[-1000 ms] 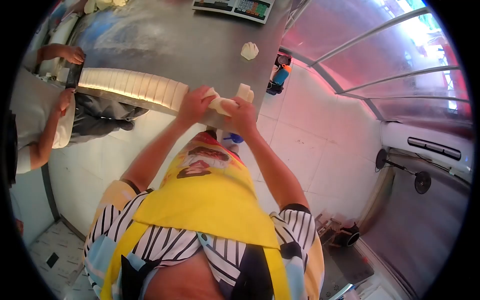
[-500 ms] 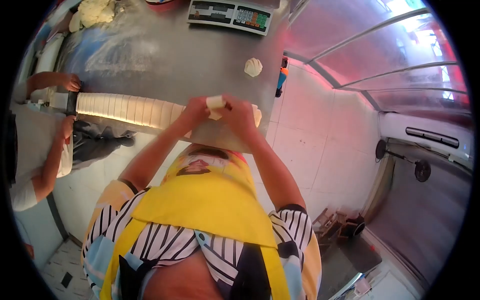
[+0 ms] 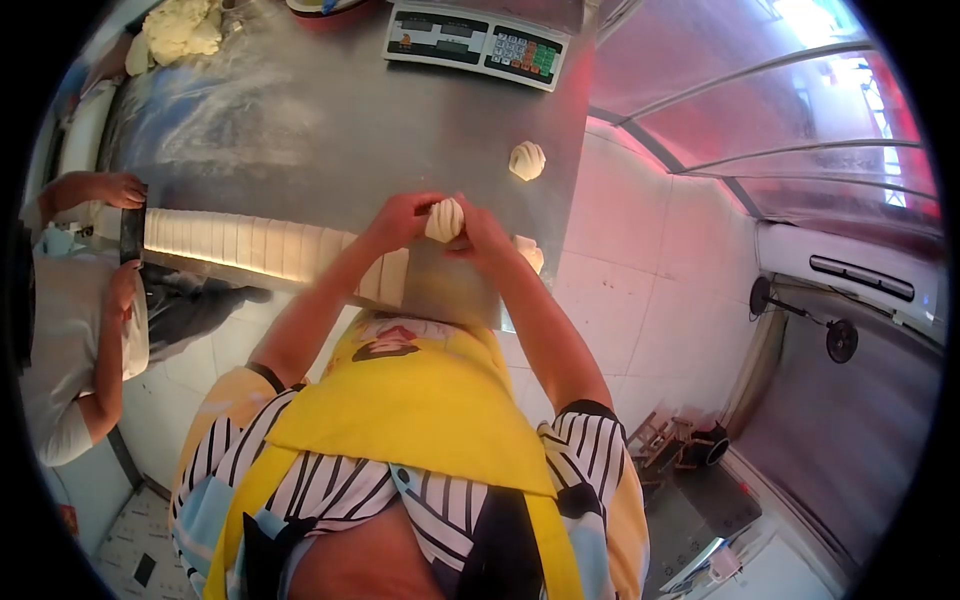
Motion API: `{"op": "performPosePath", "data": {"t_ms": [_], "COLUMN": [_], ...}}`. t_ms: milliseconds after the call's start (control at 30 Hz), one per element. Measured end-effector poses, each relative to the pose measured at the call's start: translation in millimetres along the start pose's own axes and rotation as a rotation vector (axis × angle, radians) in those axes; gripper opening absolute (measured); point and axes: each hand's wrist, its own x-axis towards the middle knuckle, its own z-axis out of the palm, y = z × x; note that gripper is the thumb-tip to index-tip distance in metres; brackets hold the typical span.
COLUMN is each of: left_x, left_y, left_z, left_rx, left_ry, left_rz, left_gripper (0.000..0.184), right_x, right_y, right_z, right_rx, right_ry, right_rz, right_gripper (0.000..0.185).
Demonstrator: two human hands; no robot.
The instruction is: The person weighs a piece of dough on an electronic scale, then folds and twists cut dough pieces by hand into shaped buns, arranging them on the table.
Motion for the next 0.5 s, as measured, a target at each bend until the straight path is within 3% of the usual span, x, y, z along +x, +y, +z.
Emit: {"op": "performPosePath", "data": {"t_ms": [67,200,267,367,467,500], "left_x": [7.0,31.3,38.4,40.3,41.0,40.8], "left_y": [-8.9,-34.9,-43.5,-45.4,-47.0,-55.7], "left_z": [-0.4,9.3,11.4,13.2,20.5,24.6], "left_rx": [-0.059,0.007,0.041,-0.01,0.078,0.144], "left_ry": [-0.11,0.026,0.004,-0.027,-0.003,0.038], "left_rz": [-0.084,-0.005,-0.021,-0.238,-0.267,-0.181], "left_gripper": [0.019,0.016,0.015,0.021,0.021,0.021], "right_x": [15.8,46.8,57.8,62.8,65.4,67.1], "right_y": [2.3,12.6,8.7,10.5,11.0,14.9], "right_z": [-13.5,-29.4,-41.3,-49.1,-47.3,-47.0], "right_rx": [-0.05,0.04,-0.216,-0.525,-0.754,-0.817], "right_ry": [-0.027,-0.055,-0.076,-0.102,-0.016,0.029], "right_rz": [-0.044,-0.144,-0.217,-0.25,-0.336,-0.375], "right_gripper": [0.038,0.032,0.025,0.018,0.019,0.021]}}
